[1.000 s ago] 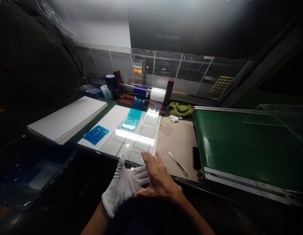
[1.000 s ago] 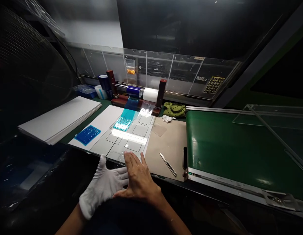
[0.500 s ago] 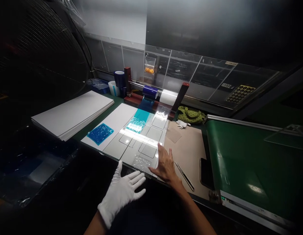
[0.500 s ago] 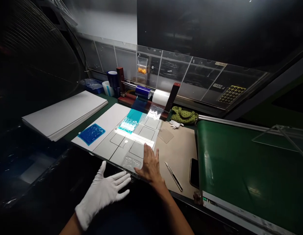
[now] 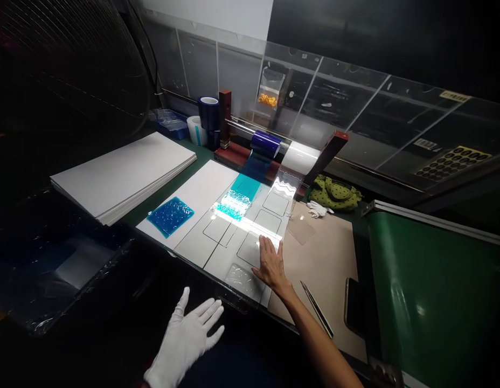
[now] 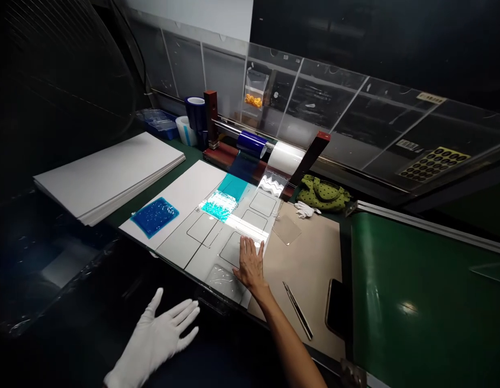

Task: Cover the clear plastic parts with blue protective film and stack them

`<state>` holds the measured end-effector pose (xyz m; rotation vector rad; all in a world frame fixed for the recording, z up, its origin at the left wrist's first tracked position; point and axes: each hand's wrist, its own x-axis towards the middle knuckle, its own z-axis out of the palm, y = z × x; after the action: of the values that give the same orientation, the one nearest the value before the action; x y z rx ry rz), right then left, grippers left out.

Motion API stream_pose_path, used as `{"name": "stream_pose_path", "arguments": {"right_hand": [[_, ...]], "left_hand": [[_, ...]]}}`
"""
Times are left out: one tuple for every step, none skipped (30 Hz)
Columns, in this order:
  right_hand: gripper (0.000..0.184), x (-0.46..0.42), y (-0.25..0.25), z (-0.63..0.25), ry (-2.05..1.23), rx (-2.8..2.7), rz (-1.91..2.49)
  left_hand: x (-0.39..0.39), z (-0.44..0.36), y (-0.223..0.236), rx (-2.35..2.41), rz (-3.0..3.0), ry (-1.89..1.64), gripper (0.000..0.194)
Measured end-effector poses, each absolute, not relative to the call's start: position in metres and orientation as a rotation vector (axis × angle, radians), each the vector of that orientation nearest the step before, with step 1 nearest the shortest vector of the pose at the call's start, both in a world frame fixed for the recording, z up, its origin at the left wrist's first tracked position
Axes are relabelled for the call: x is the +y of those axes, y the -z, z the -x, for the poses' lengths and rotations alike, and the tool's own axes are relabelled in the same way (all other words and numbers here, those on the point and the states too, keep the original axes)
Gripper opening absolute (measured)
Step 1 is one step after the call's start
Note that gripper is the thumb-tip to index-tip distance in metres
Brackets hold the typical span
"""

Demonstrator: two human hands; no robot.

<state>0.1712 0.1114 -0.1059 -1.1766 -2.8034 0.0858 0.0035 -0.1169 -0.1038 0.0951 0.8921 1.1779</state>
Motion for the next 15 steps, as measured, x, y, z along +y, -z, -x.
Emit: {"name": "stream_pose_path", "arguments": {"right_hand": [[0.093, 0.113, 0.106, -0.17, -0.09, -2.808, 1.173], [0.093, 0.114, 0.107, -0.169, -0.094, -2.811, 1.171], [0.093, 0.115, 0.108, -0.168, -0.097, -2.814, 1.171], [0.092, 0.116, 0.109, -0.168, -0.099, -2.815, 1.172], [0.092, 0.117, 0.11, -0.167, -0.102, -2.818, 1.171], [0.091, 0.118, 0.111, -0.167, -0.107, -2.821, 1.168], [0.091, 0.119, 0.113, -0.167, -0.113, -2.825, 1.165], [0.091, 0.119, 0.115, -0.167, -0.12, -2.831, 1.161], [0.091, 0.12, 0.117, -0.168, -0.127, -2.838, 1.155], [0.091, 0.12, 0.118, -0.168, -0.133, -2.844, 1.148], [0.091, 0.12, 0.119, -0.169, -0.14, -2.847, 1.141], [0.091, 0.12, 0.119, -0.17, -0.144, -2.845, 1.135], [0.09, 0.12, 0.118, -0.172, -0.146, -2.834, 1.133], [0.089, 0.121, 0.117, -0.173, -0.147, -2.813, 1.136], [0.087, 0.124, 0.115, -0.176, -0.146, -2.78, 1.149]], "left_hand": [[-0.115, -0.004, 0.102, 0.889, -0.061, -1.194, 0.083], [-0.113, -0.004, 0.101, 0.879, -0.023, -1.21, 0.083], [-0.111, -0.003, 0.101, 0.862, 0.019, -1.223, 0.082], [-0.11, -0.002, 0.101, 0.841, 0.061, -1.235, 0.081], [-0.109, 0.0, 0.101, 0.816, 0.104, -1.245, 0.079], [-0.108, 0.002, 0.102, 0.787, 0.146, -1.251, 0.076], [-0.107, 0.004, 0.102, 0.753, 0.188, -1.255, 0.074], [-0.107, 0.006, 0.103, 0.715, 0.23, -1.264, 0.071], [-0.106, 0.008, 0.102, 0.672, 0.27, -1.281, 0.07], [-0.105, 0.01, 0.101, 0.631, 0.31, -1.302, 0.069], [-0.103, 0.011, 0.1, 0.597, 0.348, -1.322, 0.069], [-0.1, 0.012, 0.097, 0.579, 0.382, -1.333, 0.069], [-0.097, 0.013, 0.093, 0.581, 0.411, -1.33, 0.069], [-0.093, 0.013, 0.089, 0.607, 0.432, -1.313, 0.07], [-0.088, 0.014, 0.085, 0.647, 0.444, -1.286, 0.071]]}}
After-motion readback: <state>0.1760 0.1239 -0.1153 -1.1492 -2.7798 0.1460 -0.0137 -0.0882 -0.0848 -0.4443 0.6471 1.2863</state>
